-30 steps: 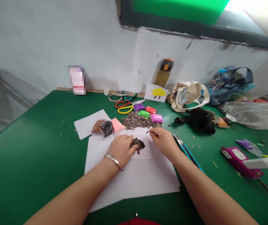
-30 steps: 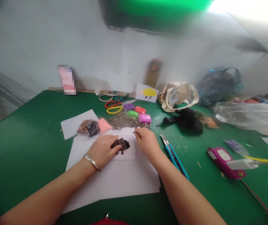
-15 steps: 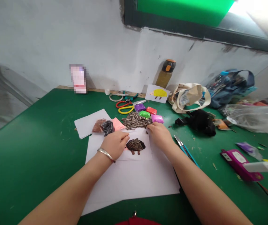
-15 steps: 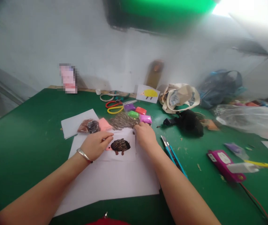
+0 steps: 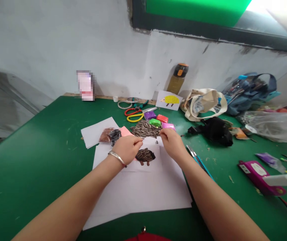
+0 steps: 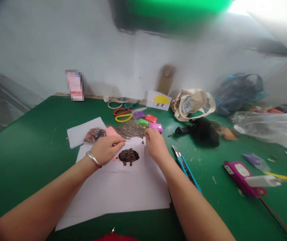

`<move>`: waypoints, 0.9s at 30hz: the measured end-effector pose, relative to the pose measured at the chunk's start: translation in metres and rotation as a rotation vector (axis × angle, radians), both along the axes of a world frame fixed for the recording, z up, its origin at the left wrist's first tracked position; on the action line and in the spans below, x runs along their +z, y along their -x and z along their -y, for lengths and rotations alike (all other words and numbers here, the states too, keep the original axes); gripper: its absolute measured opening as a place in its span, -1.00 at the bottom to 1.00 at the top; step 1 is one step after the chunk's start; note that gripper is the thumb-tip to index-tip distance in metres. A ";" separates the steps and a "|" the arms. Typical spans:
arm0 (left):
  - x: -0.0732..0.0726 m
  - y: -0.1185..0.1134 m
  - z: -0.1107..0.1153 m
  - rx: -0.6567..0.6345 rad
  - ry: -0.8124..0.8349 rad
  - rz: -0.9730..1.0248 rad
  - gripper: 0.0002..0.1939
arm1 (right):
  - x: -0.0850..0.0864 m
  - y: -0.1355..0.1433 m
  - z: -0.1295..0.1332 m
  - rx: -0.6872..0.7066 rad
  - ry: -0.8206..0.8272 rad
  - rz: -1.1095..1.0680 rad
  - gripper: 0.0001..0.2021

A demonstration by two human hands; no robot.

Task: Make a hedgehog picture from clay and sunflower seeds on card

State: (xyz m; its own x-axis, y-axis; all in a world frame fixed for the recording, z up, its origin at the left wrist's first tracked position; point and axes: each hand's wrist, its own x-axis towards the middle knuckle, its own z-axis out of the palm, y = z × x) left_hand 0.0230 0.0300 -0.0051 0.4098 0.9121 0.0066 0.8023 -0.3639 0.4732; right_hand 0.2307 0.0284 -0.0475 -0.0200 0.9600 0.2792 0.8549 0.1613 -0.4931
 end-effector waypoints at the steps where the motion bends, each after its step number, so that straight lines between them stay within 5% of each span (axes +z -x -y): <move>1: 0.001 -0.004 -0.001 -0.019 0.002 -0.001 -0.72 | 0.002 0.001 0.002 0.010 0.014 -0.081 -0.77; 7: -0.004 -0.025 -0.014 -0.164 0.113 -0.112 -0.72 | 0.012 0.011 0.021 0.091 0.305 -0.394 -0.80; 15: -0.022 -0.018 -0.017 -0.140 0.136 -0.081 -0.68 | 0.003 0.023 0.033 0.029 0.263 -0.368 -0.79; 27: -0.011 -0.014 -0.010 -0.246 0.187 -0.087 -0.66 | -0.002 0.013 0.036 0.092 0.306 -0.346 -0.78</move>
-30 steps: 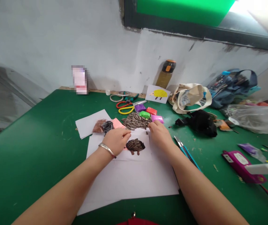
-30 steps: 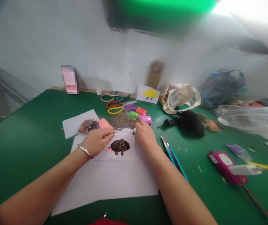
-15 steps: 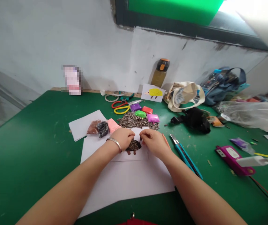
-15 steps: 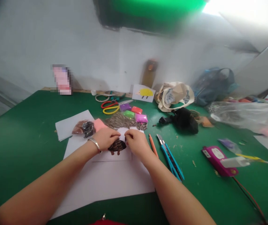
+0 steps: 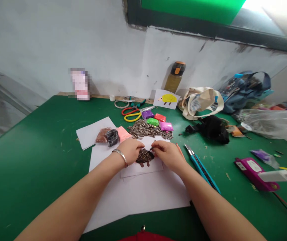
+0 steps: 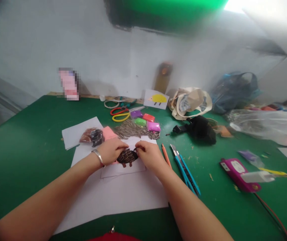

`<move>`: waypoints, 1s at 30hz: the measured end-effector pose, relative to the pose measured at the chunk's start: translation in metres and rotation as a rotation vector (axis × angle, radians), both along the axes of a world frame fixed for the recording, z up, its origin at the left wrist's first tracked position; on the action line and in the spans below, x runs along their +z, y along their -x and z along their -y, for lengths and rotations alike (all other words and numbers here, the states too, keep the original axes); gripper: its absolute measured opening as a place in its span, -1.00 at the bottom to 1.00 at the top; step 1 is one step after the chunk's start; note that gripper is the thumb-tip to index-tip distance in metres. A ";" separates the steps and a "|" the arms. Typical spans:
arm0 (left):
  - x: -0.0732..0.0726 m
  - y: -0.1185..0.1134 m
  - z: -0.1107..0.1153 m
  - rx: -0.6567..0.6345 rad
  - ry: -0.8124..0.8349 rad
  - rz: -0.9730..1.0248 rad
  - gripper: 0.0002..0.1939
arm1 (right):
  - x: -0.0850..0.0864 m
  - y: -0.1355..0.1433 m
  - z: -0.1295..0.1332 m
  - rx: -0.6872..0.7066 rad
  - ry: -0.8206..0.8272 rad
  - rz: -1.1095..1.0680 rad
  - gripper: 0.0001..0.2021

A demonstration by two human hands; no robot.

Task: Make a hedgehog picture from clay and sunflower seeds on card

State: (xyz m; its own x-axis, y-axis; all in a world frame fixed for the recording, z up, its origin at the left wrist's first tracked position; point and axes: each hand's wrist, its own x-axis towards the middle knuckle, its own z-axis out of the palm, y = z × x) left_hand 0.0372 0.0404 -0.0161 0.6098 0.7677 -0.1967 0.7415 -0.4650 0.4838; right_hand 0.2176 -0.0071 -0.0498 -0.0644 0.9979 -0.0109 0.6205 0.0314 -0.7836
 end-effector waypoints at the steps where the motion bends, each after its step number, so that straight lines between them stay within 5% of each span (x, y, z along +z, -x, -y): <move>1: 0.001 0.000 0.001 -0.002 0.017 0.003 -0.67 | 0.003 0.000 0.001 0.009 -0.012 0.029 -0.78; 7: 0.004 0.000 0.003 -0.034 0.145 0.047 -0.68 | 0.013 0.002 0.002 0.094 -0.081 0.164 -0.77; 13: 0.004 -0.001 0.003 -0.038 0.140 0.050 -0.71 | 0.005 0.002 0.001 0.143 -0.132 0.156 -0.79; 18: 0.001 -0.001 0.001 -0.064 0.299 0.112 -0.71 | 0.001 0.004 0.000 0.101 -0.119 0.129 -0.77; 30: 0.003 -0.002 0.001 -0.057 0.203 0.050 -0.72 | 0.000 0.009 0.001 0.137 -0.162 0.242 -0.79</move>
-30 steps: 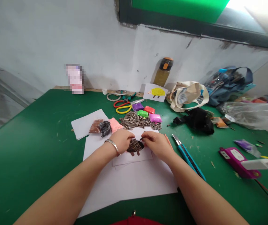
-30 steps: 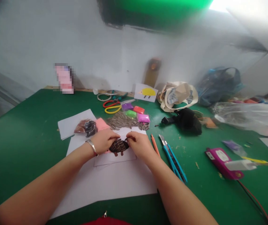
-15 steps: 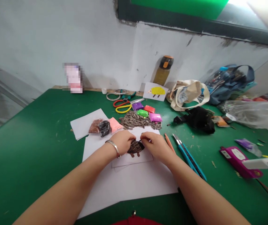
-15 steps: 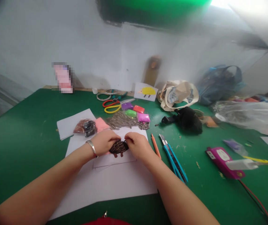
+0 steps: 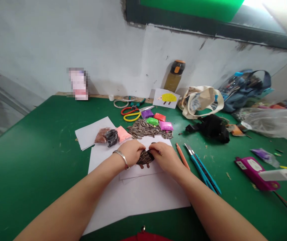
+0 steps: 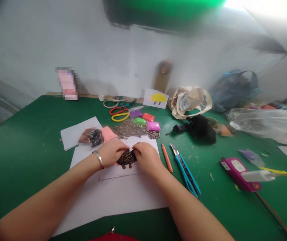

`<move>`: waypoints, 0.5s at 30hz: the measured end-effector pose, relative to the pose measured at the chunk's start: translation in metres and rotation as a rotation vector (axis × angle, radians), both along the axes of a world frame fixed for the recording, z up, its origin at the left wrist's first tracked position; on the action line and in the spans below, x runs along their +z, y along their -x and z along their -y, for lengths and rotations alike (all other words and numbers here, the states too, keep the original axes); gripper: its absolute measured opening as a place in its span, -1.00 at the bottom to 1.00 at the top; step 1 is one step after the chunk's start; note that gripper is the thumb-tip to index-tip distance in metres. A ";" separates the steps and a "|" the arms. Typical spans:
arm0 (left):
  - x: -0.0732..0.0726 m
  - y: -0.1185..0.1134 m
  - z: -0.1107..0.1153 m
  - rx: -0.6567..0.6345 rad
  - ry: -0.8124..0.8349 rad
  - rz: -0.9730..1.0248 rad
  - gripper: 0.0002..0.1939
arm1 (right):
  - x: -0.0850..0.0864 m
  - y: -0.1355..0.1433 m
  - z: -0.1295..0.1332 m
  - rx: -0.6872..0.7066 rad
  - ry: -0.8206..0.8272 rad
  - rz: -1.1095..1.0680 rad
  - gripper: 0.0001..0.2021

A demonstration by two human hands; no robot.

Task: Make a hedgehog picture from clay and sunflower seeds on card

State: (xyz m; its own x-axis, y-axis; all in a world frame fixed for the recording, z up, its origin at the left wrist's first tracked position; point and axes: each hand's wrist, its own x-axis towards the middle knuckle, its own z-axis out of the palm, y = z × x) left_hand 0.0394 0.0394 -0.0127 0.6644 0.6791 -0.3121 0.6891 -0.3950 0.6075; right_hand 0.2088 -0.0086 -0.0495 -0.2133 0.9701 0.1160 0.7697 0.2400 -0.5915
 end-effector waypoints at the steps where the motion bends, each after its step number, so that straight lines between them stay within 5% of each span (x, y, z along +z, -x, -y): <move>1: -0.001 0.000 0.000 -0.001 -0.002 0.002 -0.72 | 0.000 0.000 0.000 0.003 -0.007 0.006 -0.79; 15: -0.004 0.001 -0.001 -0.021 0.015 0.018 -0.71 | -0.005 0.004 0.002 0.006 -0.047 0.070 -0.85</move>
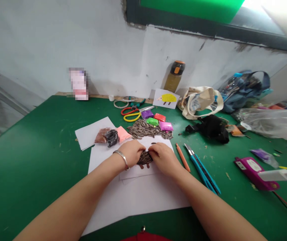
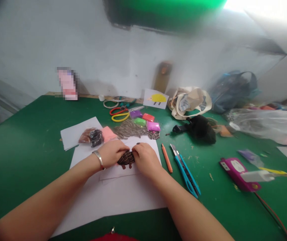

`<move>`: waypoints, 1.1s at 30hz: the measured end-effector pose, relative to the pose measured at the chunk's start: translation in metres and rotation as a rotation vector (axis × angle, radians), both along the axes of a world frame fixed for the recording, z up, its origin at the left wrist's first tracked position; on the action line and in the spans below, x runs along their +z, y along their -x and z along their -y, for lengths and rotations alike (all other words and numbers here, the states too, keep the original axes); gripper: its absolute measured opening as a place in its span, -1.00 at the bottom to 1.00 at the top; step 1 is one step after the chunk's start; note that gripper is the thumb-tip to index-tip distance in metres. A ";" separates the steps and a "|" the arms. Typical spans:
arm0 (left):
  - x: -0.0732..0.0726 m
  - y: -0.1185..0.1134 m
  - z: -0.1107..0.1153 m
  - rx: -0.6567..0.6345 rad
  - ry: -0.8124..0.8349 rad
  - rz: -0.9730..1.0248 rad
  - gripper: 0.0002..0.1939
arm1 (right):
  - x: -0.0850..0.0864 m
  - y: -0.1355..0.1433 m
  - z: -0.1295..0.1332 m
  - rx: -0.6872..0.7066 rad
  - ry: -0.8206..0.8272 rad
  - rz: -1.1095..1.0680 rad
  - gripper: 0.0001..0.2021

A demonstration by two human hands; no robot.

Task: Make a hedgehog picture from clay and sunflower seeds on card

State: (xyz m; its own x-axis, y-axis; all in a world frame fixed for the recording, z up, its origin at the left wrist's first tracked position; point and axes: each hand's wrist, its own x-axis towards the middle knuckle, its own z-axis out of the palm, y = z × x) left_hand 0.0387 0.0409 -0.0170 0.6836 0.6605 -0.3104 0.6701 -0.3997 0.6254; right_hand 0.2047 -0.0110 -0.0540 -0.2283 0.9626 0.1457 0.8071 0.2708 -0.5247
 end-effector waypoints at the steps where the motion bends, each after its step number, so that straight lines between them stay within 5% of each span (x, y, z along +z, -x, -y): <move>1: 0.000 0.000 0.000 -0.003 0.013 0.008 -0.71 | -0.001 0.001 0.000 -0.001 -0.011 0.002 -0.85; 33: -0.001 0.001 0.002 -0.007 0.047 -0.002 -0.71 | 0.008 -0.003 -0.002 0.027 0.062 0.028 -0.80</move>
